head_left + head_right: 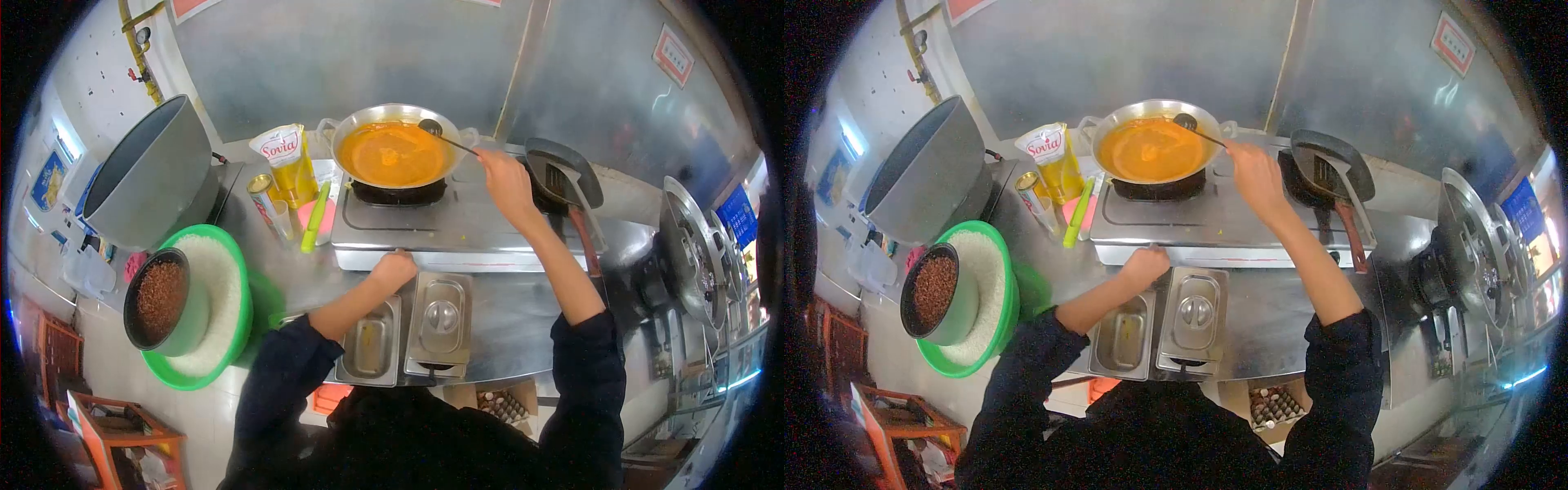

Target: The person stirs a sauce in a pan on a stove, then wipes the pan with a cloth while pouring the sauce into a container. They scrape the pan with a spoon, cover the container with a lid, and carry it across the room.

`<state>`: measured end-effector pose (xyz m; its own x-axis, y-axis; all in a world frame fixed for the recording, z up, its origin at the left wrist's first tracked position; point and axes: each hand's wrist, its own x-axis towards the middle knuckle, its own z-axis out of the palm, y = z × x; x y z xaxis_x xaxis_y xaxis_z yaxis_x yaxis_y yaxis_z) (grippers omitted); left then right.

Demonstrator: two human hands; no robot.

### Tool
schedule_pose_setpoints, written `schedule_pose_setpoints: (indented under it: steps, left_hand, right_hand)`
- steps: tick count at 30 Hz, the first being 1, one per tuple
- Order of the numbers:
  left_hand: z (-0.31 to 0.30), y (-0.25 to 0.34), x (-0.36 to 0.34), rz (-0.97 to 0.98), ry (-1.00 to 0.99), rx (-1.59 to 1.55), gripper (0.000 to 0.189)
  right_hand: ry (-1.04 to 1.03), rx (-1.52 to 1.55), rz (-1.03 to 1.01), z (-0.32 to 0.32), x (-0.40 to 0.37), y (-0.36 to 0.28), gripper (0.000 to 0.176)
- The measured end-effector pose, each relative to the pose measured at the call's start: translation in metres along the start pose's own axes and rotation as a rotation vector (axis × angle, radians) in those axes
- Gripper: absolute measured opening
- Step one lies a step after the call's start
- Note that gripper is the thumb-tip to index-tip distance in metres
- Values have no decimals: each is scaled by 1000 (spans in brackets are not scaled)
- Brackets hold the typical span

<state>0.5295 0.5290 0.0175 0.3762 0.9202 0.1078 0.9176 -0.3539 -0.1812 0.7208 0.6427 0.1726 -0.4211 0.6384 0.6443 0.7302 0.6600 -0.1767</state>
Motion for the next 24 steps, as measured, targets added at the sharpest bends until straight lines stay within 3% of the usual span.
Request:
schedule_pose_setpoints:
  steps: [2,3,8,10,11,13,15,20,22,24]
  left_hand:
    - [-1,-9,2,309,74,173,6]
    - [-4,-12,4,369,75,184,7]
    - [-27,-24,-7,436,27,256,7]
    - [-45,-31,-24,412,267,-34,18]
    - [-55,-34,-37,401,261,-34,18]
    - [-87,-36,-72,161,419,-306,29]
    - [-116,-34,-109,-58,469,-497,23]
    - [-131,-20,-193,-499,644,-592,20]
    - [-122,-11,-220,-561,686,-587,20]
    - [-109,-2,-246,-721,727,-535,19]
  right_hand:
    - [9,0,-24,-3,4,1,19]
    - [50,18,-63,-6,8,0,19]
    - [132,148,-107,-1,7,-8,19]
    - [-66,80,-18,9,-6,-8,20]
    - [-72,89,-24,13,-10,-8,20]
    - [-93,71,-15,20,-19,-4,21]
    - [-73,111,-67,25,-25,0,21]
    - [-23,99,-83,23,-23,-16,21]
    - [-157,20,-83,24,-17,-15,21]
    - [-145,-21,-79,19,-1,-22,21]
